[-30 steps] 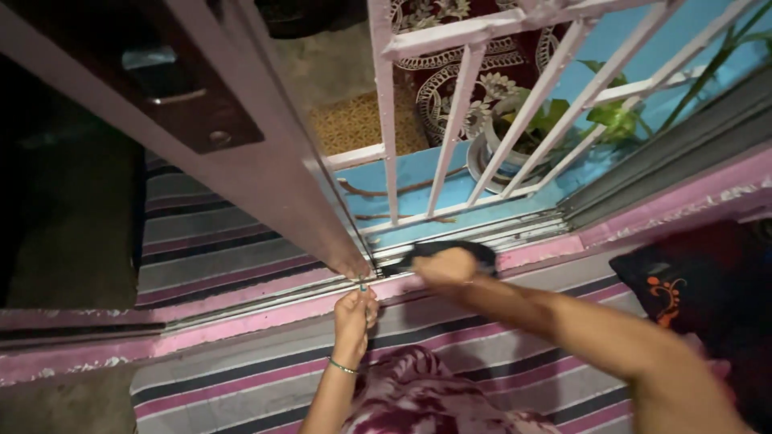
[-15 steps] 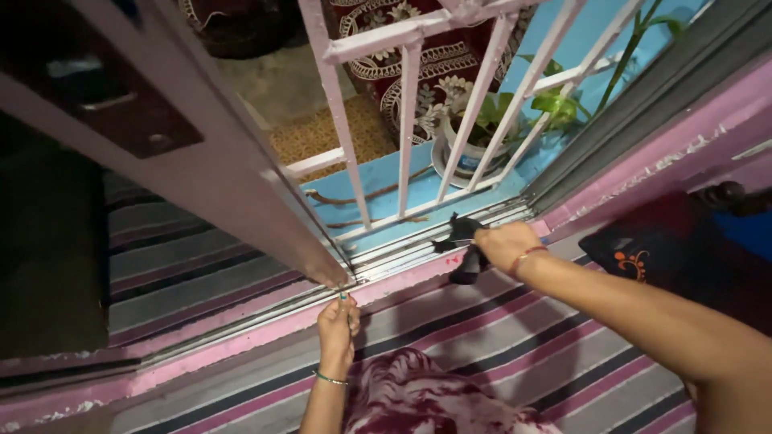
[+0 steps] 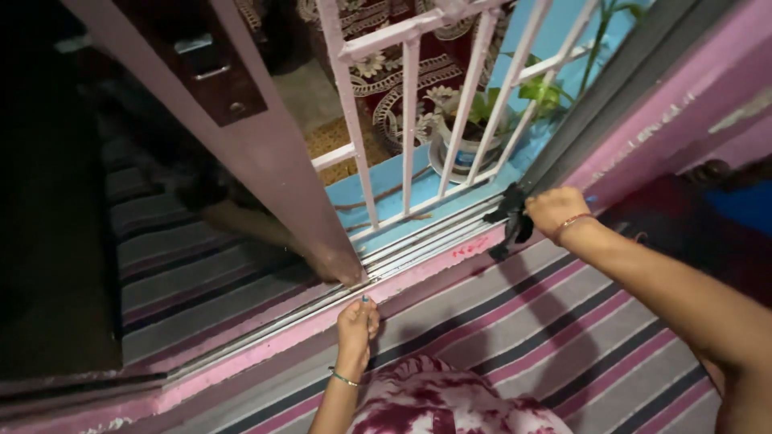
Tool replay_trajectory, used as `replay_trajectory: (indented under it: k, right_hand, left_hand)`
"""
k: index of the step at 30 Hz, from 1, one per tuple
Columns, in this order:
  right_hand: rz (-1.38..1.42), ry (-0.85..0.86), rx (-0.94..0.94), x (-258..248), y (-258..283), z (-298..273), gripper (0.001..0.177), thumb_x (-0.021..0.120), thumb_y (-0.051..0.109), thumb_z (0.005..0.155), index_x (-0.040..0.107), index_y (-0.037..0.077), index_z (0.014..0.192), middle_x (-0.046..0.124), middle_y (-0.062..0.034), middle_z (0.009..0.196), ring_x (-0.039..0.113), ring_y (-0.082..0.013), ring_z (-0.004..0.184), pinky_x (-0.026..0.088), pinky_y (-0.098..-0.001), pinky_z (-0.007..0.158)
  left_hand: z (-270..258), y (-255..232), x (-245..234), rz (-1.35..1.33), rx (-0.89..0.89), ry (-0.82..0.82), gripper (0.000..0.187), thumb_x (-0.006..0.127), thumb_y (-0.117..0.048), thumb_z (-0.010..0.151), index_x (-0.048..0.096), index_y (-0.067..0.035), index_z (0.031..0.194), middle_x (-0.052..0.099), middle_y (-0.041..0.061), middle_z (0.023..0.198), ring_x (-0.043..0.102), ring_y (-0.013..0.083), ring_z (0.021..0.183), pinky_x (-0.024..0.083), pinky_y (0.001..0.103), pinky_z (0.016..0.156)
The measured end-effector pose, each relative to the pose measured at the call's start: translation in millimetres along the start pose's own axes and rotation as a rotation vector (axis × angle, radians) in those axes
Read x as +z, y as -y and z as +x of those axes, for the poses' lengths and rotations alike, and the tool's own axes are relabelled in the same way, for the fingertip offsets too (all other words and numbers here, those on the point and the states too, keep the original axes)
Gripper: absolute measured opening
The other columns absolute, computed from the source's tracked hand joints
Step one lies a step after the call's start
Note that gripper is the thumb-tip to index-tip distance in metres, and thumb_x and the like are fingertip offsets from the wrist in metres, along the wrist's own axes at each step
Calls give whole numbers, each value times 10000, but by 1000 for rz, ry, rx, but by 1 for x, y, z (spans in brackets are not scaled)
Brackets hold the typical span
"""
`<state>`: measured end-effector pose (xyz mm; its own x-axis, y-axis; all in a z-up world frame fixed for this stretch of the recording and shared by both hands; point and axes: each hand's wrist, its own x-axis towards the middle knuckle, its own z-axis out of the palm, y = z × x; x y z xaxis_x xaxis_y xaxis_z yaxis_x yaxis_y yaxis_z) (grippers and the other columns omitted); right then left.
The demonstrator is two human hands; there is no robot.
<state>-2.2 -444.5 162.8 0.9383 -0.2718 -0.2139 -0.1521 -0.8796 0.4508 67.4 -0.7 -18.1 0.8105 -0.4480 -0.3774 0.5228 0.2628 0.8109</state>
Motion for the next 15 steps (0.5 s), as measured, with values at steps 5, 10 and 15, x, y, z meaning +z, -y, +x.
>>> replay_trajectory:
  k: [5, 10, 15]
  right_hand:
    - [315, -173, 239, -57, 16, -45, 201, 612, 359, 924, 726, 204, 980, 722, -55, 1031, 735, -312, 830, 576, -468, 654]
    - [537, -511, 145, -4, 60, -17, 235, 615, 213, 866, 707, 226, 1082, 659, -42, 1039, 712, -332, 779, 569, -468, 636]
    - [480, -439, 215, 27, 44, -1, 328, 553, 85, 906, 714, 285, 1110, 648, 31, 1160, 700, -322, 646, 568, -449, 592]
  left_hand:
    - [5, -2, 3, 56, 11, 125, 320, 536, -297, 1055, 620, -45, 878, 486, -3, 562, 367, 66, 458, 244, 237, 411]
    - [3, -18, 13, 124, -3, 166, 305, 564, -293, 1040, 626, -35, 890, 523, 10, 576, 385, 72, 463, 246, 244, 420]
    - [0, -23, 12, 148, -25, 169, 314, 561, -289, 1048, 633, -28, 890, 534, 22, 570, 377, 69, 457, 241, 239, 421]
